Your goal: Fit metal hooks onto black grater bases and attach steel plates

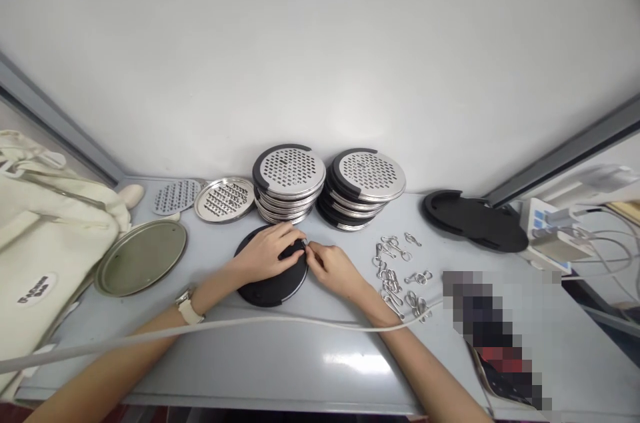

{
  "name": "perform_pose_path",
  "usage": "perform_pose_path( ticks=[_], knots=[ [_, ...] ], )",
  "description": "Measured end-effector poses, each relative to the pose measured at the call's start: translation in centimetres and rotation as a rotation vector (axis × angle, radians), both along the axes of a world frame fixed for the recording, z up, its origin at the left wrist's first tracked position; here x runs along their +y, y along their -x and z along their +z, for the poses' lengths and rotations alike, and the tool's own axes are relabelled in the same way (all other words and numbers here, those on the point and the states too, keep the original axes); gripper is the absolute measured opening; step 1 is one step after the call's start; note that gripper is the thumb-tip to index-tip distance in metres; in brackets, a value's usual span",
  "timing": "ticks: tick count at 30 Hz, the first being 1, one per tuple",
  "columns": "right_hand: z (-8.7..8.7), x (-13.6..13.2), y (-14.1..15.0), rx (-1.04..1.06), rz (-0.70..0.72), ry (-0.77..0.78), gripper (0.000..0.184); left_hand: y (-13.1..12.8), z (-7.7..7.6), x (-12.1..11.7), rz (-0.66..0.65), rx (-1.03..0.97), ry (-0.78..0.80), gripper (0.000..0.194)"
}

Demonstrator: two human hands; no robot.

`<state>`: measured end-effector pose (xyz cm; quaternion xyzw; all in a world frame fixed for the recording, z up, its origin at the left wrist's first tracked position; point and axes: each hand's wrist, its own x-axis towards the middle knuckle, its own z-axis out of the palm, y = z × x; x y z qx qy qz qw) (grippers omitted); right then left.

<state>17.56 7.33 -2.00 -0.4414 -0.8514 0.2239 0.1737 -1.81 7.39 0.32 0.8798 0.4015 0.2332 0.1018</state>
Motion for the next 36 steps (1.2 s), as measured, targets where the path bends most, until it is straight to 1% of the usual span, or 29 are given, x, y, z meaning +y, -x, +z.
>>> perform_pose_path(
  ticks=[6, 10, 21, 32, 36],
  knots=[
    [0.21, 0.08, -0.06, 0.004, 0.018, 0.007, 0.029, 0.13, -0.42, -0.06, 0.024, 0.021, -0.021, 0.023],
    [0.31, 0.17, -0.27, -0.004, 0.043, 0.004, 0.028, 0.1, -0.4, -0.06, 0.02, 0.016, -0.026, 0.024],
    [0.1, 0.16, -0.43, -0.063, 0.07, -0.069, 0.027, 0.19, -0.44, -0.07, 0.005, 0.017, -0.011, 0.025],
    [0.07, 0.22, -0.46, -0.09, 0.086, -0.078, 0.025, 0.19, -0.44, -0.13, -0.013, 0.018, -0.007, 0.025],
    [0.0, 0.19, -0.49, -0.102, 0.082, -0.076, 0.027, 0.2, -0.4, -0.16, -0.016, 0.018, -0.01, 0.026]
  ],
)
